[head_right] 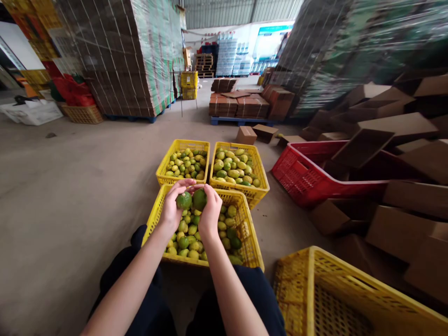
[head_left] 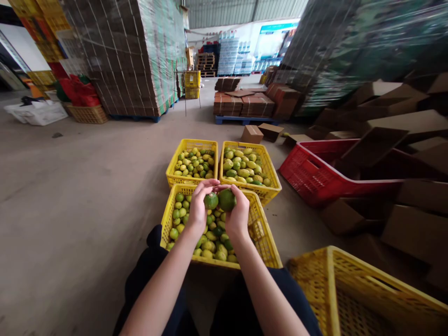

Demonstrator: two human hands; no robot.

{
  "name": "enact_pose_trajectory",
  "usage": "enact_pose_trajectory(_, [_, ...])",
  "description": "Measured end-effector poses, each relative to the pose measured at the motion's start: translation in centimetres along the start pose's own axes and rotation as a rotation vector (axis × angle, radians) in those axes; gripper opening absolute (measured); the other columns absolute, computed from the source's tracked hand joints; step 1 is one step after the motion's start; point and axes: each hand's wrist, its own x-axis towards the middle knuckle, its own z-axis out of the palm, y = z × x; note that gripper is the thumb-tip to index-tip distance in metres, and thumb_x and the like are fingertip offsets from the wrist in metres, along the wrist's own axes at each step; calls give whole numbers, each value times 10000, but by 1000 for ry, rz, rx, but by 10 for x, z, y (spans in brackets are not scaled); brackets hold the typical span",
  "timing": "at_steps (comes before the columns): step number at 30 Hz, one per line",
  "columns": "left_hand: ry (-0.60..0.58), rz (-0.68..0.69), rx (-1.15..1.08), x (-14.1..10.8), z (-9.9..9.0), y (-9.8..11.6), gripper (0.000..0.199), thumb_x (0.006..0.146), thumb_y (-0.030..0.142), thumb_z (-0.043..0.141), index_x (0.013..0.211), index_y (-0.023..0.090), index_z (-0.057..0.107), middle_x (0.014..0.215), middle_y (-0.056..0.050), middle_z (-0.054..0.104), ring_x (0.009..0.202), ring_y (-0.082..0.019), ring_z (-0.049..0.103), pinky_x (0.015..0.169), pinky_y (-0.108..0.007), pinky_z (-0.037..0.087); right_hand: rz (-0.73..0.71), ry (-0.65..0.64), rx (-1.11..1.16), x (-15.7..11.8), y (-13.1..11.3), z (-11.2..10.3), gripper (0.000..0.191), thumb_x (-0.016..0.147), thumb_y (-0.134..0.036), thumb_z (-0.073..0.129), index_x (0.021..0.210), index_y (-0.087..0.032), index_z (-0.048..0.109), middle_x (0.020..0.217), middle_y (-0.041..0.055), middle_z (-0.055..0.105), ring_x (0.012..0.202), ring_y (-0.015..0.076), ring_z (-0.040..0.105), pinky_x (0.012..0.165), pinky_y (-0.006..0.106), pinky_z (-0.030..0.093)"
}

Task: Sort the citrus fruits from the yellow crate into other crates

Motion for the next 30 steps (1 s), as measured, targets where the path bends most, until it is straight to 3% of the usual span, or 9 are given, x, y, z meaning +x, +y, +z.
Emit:
enact_pose_trajectory(5, [29,-15,-92,1,-2,5,238,791,276,488,829,134,674,917,-73,690,891,-198,640,851,-301,452,-25,-79,-20,-6,3,0,282,784,-374,512,621,-191,651,689,3,670,700,167,600,705,273,456])
enact_pose_trajectory(9, [84,-35,-104,2,-4,12,230,797,267,475,822,136,663,914,-68,688,894,-182,642,834,-272,447,4,-144,-58,-15,1,1,301,800,-380,496,645,-198,679,722,10,685,708,186,607,634,279,465])
enact_pose_trajectory(19, [141,-30,-126,2,-7,17,244,803,269,441,798,138,648,918,-68,687,879,-179,652,810,-271,453,-65,-185,-160,-18,1,2,322,805,-383,521,608,-201,698,653,-1,665,635,171,581,644,279,444])
enact_pose_trajectory(24, [156,-47,-120,4,-8,16,258,804,258,428,792,130,652,903,-71,693,866,-178,652,770,-256,464,-48,-159,-139,-19,4,4,314,803,-378,519,613,-193,688,660,3,664,632,172,576,633,278,445])
enact_pose_trajectory(30, [124,-82,-105,3,-6,10,269,784,244,432,768,117,668,868,-76,696,808,-174,643,766,-263,470,-120,-70,-166,-18,1,6,306,813,-363,470,642,-196,662,715,5,671,696,170,587,731,277,446])
